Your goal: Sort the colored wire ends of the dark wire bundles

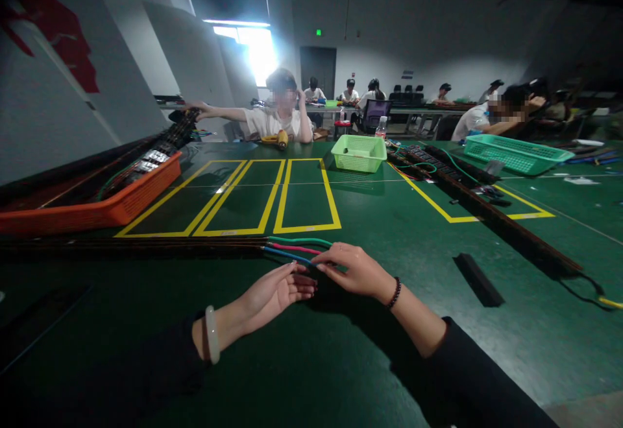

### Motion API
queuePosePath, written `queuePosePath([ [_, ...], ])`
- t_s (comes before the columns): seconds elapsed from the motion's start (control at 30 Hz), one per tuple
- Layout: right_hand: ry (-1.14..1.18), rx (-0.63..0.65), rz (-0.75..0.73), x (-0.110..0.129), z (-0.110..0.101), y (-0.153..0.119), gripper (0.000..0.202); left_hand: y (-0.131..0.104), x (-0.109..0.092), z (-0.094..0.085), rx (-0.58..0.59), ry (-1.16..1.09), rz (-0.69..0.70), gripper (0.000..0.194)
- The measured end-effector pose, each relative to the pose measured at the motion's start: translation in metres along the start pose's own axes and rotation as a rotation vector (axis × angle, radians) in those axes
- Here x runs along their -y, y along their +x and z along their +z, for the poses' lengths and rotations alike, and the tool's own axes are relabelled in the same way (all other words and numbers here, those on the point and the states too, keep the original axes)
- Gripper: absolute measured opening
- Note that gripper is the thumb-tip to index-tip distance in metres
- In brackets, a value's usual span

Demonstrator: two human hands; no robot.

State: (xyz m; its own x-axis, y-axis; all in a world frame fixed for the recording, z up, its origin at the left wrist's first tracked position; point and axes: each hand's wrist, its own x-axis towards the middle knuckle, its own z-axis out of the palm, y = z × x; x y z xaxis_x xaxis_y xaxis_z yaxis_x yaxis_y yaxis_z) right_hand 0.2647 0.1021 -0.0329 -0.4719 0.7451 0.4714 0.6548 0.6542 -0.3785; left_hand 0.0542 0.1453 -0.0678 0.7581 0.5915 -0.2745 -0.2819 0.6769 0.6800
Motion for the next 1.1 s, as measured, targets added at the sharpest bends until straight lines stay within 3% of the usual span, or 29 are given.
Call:
queuePosePath([
  [0.1, -0.078, 0.047, 0.063, -0.009, -0.002, 0.0, 0.028, 0.001, 0.0, -0.002, 0.014, 0.006, -0.018, 0.026],
  [0.27, -0.25, 0.145, 0.018, -0.015, 0.0, 0.0, 0.025, 0.001, 0.0, -0.002, 0.008, 0.021, -0.029, 0.027],
  [0.47, -0.231, -0.117, 0.235, -0.026, 0.008, 0.0, 0.024, -0.001, 0.001, -0.002, 0.026, 0.07, -0.007, 0.023],
  [0.57, -0.166, -0.153, 0.351, -0.041, 0.015, -0.001, 0.029, -0.004, -0.001, -0.001, 0.058, 0.126, -0.01, 0.024],
  [0.77, 0.182, 0.008, 0.579, -0.049, 0.02, 0.003, 0.038, -0.007, -0.004, 0.005, 0.07, 0.139, -0.032, 0.025],
  [0.93, 0.416, 0.113, 0.651, -0.042, 0.019, 0.01, 0.039, -0.007, -0.003, 0.008, 0.061, 0.14, -0.022, 0.024],
  [1.1, 0.472, 0.19, 0.709, -0.041, 0.015, 0.021, 0.043, -0.007, -0.002, 0.009, 0.04, 0.152, -0.008, 0.02],
])
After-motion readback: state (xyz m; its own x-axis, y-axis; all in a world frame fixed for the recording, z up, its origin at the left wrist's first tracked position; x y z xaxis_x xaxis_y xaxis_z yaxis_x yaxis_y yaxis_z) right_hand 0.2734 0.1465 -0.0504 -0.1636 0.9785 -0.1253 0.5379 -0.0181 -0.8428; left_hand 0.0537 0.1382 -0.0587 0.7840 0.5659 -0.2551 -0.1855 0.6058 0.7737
